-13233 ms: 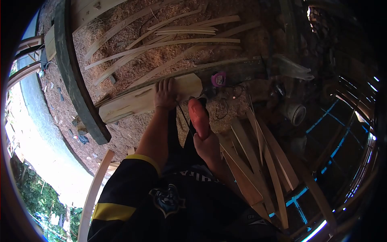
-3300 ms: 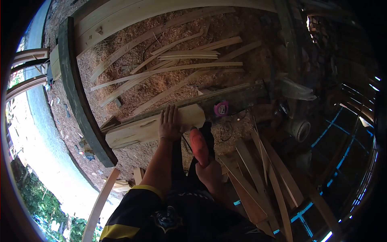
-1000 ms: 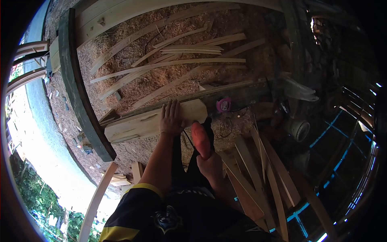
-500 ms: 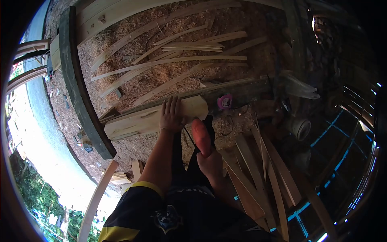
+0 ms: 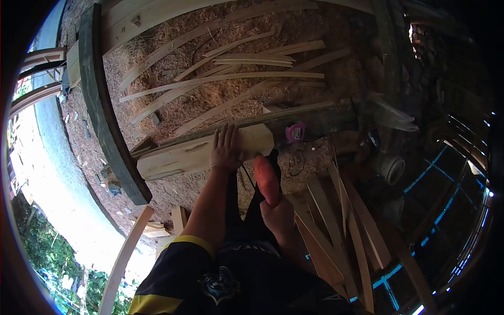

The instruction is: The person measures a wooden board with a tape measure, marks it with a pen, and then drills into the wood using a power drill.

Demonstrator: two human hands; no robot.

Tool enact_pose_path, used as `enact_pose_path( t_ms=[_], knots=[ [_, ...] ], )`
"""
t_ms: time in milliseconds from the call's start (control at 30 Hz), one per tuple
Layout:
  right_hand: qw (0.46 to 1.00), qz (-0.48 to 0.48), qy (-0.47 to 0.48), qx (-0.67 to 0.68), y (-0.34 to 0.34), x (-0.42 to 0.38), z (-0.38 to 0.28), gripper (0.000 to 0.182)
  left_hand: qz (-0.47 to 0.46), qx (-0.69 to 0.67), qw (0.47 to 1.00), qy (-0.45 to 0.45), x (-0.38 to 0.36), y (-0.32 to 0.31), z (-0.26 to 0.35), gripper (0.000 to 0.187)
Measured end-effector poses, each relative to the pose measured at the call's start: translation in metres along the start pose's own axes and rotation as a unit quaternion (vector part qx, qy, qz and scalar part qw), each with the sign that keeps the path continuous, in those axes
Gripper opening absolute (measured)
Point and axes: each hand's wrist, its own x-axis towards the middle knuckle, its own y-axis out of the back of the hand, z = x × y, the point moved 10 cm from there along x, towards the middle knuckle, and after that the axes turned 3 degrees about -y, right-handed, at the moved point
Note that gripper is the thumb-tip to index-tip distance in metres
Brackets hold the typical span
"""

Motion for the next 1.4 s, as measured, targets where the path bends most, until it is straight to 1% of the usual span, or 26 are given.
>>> enact_pose_path(
  t_ms=[367,433,467,533,700,967,1067,1133,1267,1333,1400],
  knots=[
    [1.000,0.015,0.000,0.001,0.002,-0.006,0.002,0.035,-0.003,-0.006,1.000,0.000,-0.001,0.001,0.000,0.091],
    [1.000,0.013,0.001,0.005,0.000,-0.005,0.001,0.034,-0.003,0.006,1.000,0.003,-0.001,0.001,0.000,0.099],
    [1.000,0.009,0.001,0.010,-0.001,-0.004,0.000,0.034,-0.003,0.006,1.000,0.003,0.000,0.002,0.001,0.099],
    [1.000,0.010,-0.006,0.008,-0.001,-0.002,-0.003,0.033,-0.004,-0.006,1.000,0.003,0.000,0.003,0.001,0.092],
    [1.000,0.016,-0.011,0.009,-0.006,0.005,0.001,0.030,0.007,-0.011,1.000,0.003,0.000,0.003,0.000,0.092],
    [1.000,0.008,0.009,-0.010,-0.013,0.012,0.008,0.029,0.012,0.001,1.000,-0.005,0.000,0.003,0.001,0.092],
    [0.999,0.013,-0.007,-0.031,-0.014,0.011,0.008,0.028,0.015,-0.016,1.000,-0.002,0.001,0.006,0.002,0.093],
    [1.000,0.009,-0.005,-0.023,-0.015,0.014,0.011,0.028,0.001,-0.017,1.000,0.009,0.001,0.006,0.001,0.095],
    [1.000,0.001,-0.004,-0.013,-0.014,0.016,0.008,0.028,0.003,-0.020,1.000,0.006,0.001,0.005,0.002,0.095],
    [1.000,0.009,-0.001,-0.016,-0.015,0.017,0.009,0.028,0.021,-0.020,1.000,0.001,0.001,0.007,0.002,0.095],
    [1.000,0.014,0.003,-0.019,-0.015,0.018,0.007,0.028,0.014,-0.013,1.000,0.001,0.001,0.005,0.000,0.095]
  ],
)
